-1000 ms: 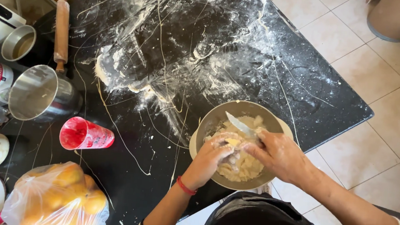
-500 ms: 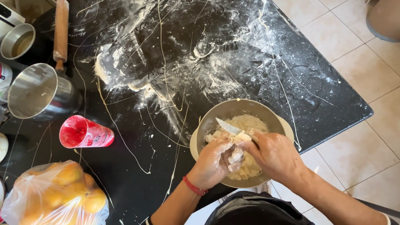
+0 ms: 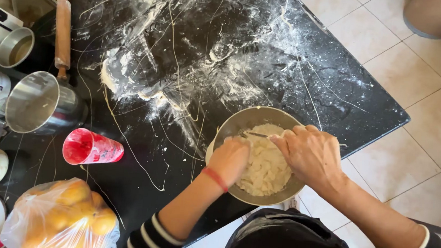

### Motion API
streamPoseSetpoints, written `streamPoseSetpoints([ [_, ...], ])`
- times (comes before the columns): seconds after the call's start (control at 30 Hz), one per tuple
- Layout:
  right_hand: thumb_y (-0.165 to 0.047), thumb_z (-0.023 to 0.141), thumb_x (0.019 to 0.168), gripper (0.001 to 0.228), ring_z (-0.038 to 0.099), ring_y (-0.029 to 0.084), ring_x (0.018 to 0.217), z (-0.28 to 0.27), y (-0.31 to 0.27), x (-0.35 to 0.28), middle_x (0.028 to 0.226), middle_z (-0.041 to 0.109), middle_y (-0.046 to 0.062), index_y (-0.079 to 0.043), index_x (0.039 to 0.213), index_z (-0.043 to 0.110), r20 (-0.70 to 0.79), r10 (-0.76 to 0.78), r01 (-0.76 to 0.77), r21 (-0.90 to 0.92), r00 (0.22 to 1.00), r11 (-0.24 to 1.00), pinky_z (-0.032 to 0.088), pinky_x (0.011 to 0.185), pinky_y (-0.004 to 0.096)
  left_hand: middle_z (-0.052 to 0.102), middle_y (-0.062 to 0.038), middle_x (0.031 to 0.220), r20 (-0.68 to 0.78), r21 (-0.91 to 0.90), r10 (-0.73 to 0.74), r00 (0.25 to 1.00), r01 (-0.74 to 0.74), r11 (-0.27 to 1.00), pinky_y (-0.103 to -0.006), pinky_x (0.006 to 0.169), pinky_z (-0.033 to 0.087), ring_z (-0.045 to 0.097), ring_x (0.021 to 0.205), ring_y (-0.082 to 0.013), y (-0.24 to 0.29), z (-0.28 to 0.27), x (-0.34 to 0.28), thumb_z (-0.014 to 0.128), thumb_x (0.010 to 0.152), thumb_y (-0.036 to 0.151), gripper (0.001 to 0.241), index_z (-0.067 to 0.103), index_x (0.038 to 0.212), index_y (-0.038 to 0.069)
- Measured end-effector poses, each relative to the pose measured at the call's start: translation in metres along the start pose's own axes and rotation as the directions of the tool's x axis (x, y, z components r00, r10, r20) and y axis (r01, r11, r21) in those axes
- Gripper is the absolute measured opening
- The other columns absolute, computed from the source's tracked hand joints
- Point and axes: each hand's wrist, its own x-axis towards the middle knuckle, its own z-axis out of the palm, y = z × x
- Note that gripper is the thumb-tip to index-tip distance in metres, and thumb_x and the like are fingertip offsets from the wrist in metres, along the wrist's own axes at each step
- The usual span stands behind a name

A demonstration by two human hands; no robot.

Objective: Mixing flour and butter in a bowl to prepare dough for baking.

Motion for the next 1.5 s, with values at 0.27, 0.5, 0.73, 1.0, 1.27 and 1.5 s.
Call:
streamPoseSetpoints([
  [0.27,-0.06,0.054,0.107,0.042,0.073,0.023,0.089,0.02,0.007,-0.008,0.084,0.063,-0.001,-0.021,0.097,0.067,-0.171,-0.035,0.027,-0.049,0.985,0.998,0.061,0.07,0.037,0.071,-0.02,0.098,-0.095,0.319,0.1,0.99,-0.065,0.945,-0.0491,0.065,0.051,0.067,0.086,-0.0401,-0.004,0.073,0.022,0.069,0.094,0.025,0.018,0.086,0.09,0.022],
  [0.5,-0.053,0.049,0.111,0.039,0.073,0.023,0.089,0.004,0.005,-0.009,0.083,0.061,-0.001,-0.022,0.094,0.065,-0.15,-0.002,0.003,0.008,0.989,1.0,0.061,0.07,0.036,0.066,-0.025,0.114,0.088,0.195,-0.009,0.996,-0.008,0.981,-0.0464,0.067,0.065,0.071,0.097,-0.0468,-0.013,0.066,0.029,0.069,0.101,0.029,0.021,0.087,0.105,0.017],
  [0.73,-0.045,0.045,0.115,0.035,0.073,0.022,0.088,0.001,0.004,-0.005,0.083,0.062,-0.001,-0.023,0.097,0.065,-0.103,-0.002,0.0,-0.025,0.995,1.0,0.062,0.067,0.036,0.068,-0.024,0.101,0.216,0.182,-0.144,0.966,0.105,0.978,-0.0504,0.064,0.066,0.075,0.092,-0.0472,-0.015,0.073,0.031,0.065,0.106,0.03,0.026,0.087,0.108,0.017],
  [1.0,-0.043,0.044,0.116,0.036,0.074,0.024,0.087,0.002,0.003,-0.004,0.082,0.063,0.0,-0.02,0.097,0.066,-0.09,0.012,-0.014,-0.026,0.996,1.0,0.063,0.068,0.037,0.072,-0.026,0.1,0.229,0.226,-0.129,0.965,0.076,0.971,-0.0548,0.067,0.065,0.075,0.091,-0.0467,-0.004,0.058,0.023,0.062,0.105,0.024,0.027,0.088,0.11,0.017],
  [1.27,-0.042,0.044,0.116,0.038,0.073,0.026,0.087,0.005,0.002,-0.006,0.08,0.063,0.002,-0.019,0.095,0.066,-0.121,0.009,-0.015,-0.049,0.993,0.999,0.064,0.069,0.038,0.08,-0.021,0.103,0.413,0.245,-0.108,0.904,0.004,0.969,-0.0517,0.079,0.063,0.08,0.097,-0.0413,-0.008,0.06,0.02,0.055,0.109,0.025,0.033,0.086,0.117,0.018],
  [1.5,-0.041,0.048,0.115,0.034,0.074,0.026,0.086,0.002,0.002,-0.007,0.08,0.064,0.001,-0.02,0.094,0.065,-0.142,-0.001,-0.007,-0.057,0.99,0.998,0.064,0.068,0.038,0.083,-0.016,0.103,0.461,0.196,-0.084,0.883,-0.009,0.981,-0.0491,0.081,0.065,0.082,0.099,-0.0366,-0.005,0.021,0.017,0.059,0.105,0.021,0.029,0.086,0.116,0.02],
])
